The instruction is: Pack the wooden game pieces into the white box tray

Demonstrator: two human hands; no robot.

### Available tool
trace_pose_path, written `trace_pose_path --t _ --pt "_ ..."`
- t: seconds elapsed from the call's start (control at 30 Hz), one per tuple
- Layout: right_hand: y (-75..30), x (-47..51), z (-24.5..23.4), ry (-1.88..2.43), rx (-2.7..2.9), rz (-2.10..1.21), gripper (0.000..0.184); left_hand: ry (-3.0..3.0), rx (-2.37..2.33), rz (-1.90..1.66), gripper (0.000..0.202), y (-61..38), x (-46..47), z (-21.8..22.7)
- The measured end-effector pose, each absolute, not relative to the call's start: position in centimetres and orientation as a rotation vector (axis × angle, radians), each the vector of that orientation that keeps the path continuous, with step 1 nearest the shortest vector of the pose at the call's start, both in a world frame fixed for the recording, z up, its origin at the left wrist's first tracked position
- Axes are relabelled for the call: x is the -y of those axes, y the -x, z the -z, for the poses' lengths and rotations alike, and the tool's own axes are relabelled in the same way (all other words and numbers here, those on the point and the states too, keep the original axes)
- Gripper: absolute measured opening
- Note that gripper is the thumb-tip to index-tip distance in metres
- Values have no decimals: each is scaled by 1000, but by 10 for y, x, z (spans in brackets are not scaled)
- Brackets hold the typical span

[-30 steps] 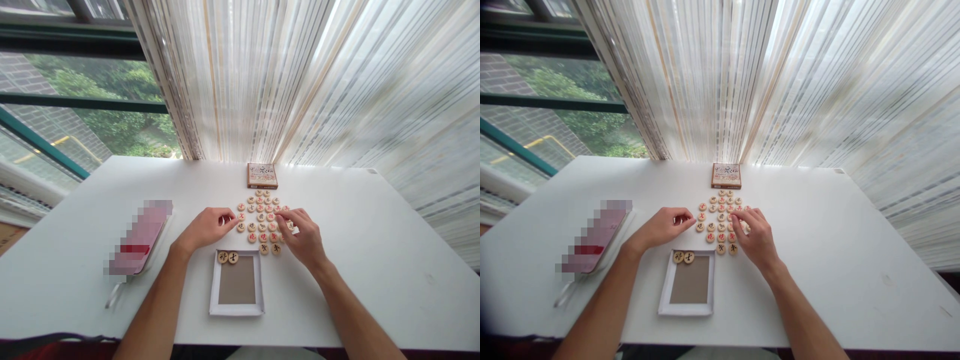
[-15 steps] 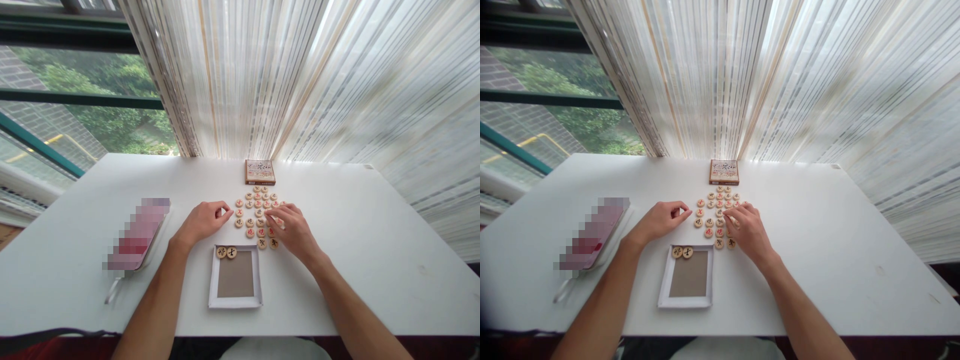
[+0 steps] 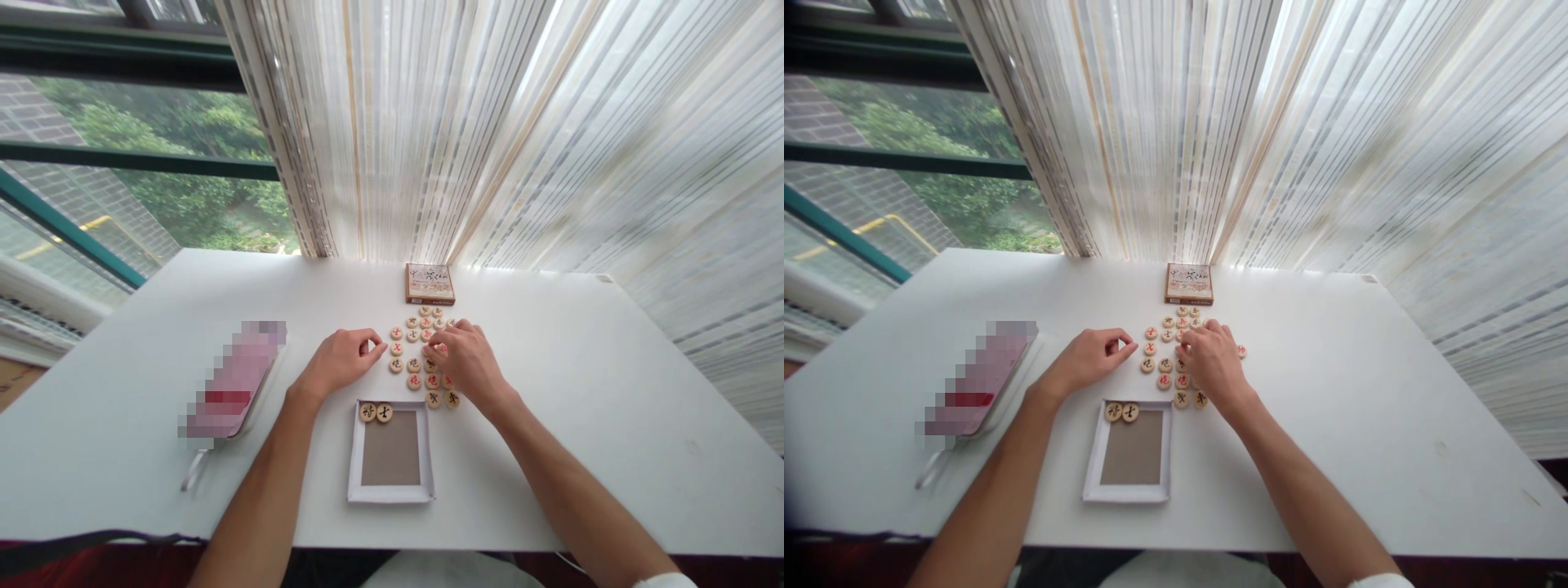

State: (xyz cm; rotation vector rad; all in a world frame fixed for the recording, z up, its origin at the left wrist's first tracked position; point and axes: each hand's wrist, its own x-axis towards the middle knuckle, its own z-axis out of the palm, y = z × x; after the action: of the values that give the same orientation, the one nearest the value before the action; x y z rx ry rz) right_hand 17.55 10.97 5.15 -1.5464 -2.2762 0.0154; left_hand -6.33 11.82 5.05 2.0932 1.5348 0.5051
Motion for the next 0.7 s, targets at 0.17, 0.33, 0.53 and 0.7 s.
trace_pose_path --t 0.17,0.33,0.53,0.7 --pt "-174 -111 -46 1526 2280 -22 14 -2100 -1525 -518 34 64 -118 -50" --pt "-170 -112 -42 1550 2265 -17 15 -2097 -1539 -506 34 64 -119 -50" --pt "-166 -111 -42 1629 2262 9 15 -2105 -1528 -509 33 64 -119 -49" --pt "-162 -112 -43 1705 2248 13 13 -2100 -1527 -515 34 64 -118 -49"
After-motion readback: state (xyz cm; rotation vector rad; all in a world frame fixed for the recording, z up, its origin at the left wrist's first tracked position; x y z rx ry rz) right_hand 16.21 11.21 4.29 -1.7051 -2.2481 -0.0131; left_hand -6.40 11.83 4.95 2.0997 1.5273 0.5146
